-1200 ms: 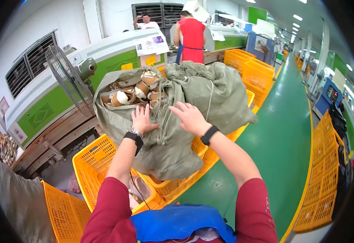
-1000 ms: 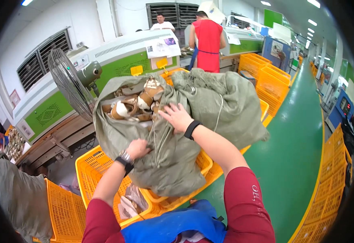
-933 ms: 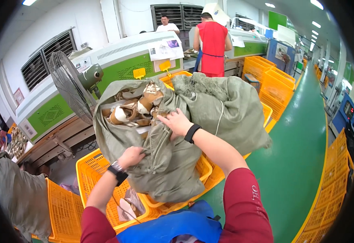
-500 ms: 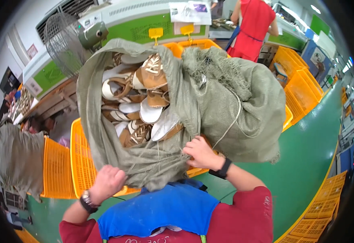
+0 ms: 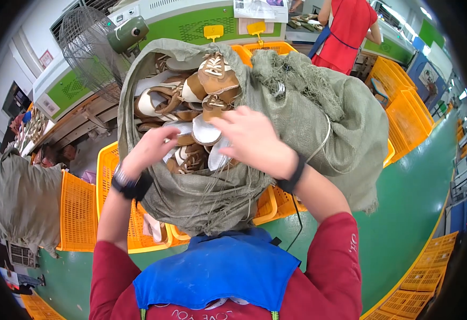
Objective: The recorder takes shoes from a large bag and matches them with the corresponding shoe lasts on a production table.
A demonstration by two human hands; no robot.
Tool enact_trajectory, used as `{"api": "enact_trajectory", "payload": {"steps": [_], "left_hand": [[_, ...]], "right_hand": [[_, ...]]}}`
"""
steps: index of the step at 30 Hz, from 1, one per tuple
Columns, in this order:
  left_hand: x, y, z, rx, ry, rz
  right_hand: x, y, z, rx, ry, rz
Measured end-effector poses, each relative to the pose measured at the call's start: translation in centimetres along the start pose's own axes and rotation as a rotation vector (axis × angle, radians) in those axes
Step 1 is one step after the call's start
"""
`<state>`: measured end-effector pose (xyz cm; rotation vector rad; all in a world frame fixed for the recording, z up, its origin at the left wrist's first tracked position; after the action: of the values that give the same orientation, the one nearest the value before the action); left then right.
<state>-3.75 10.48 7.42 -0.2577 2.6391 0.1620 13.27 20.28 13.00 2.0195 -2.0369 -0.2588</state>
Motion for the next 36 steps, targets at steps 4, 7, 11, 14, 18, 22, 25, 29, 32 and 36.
{"api": "enact_trajectory", "payload": {"steps": [4,7,11,14,18,22,25,29,32,36], "left_hand": [[4.4,4.1,3.0,0.192,0.152,-0.062],[5.2,3.1,2.5,0.09,0.078,-0.049],[2.3,2.8,-1.2,-0.439,-0.5,0.242],[1.2,2.4,1.2,-0.079,-0.327,0.149],[3.9,-2.2,2.6,-0.084,-0.024,0.388],[7.1,-4.1,2.2,-0.112,-0.029,0.357],[5.1,-4.0,1.9,-0.037,0.062,0.353],[4.1,-4.0,0.1,0.326,-0.024,0.221],[-0.3,-2.6,-3.1,0.203,0.122,0.392],[-8.0,1.0,-0.7,0.192,0.144,0.499]], "right_hand": [[-2.0,5.0,6.1,-0.038,-0.091,-0.052],[-5.0,6.7,1.1,-0.191,0.239,0.101],[-0.9,8.8,2.6,-0.087,0.389,-0.069],[0.6,8.8,3.6,0.163,0.757,-0.258],[-4.5,2.3,6.1,0.342,0.474,-0.152],[-7.6,-5.9,6.1,0.22,0.209,0.039],[-9.1,-7.7,6.0,0.154,0.262,0.087],[-7.6,-7.5,5.6,0.163,0.069,0.076],[-6.5,-6.9,5.8,0.212,0.04,0.086],[-5.7,-7.9,4.9,0.197,-0.182,0.156]]}}
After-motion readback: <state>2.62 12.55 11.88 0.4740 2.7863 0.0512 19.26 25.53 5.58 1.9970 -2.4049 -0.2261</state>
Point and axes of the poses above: each hand's wrist, its own y-axis towards the middle knuckle, its own z-axis out of the palm, x = y × z, the point moved 7 cm from there along y, towards the middle knuckle, and after that the axes turned 10 degrees about x, right-handed, at the moved point
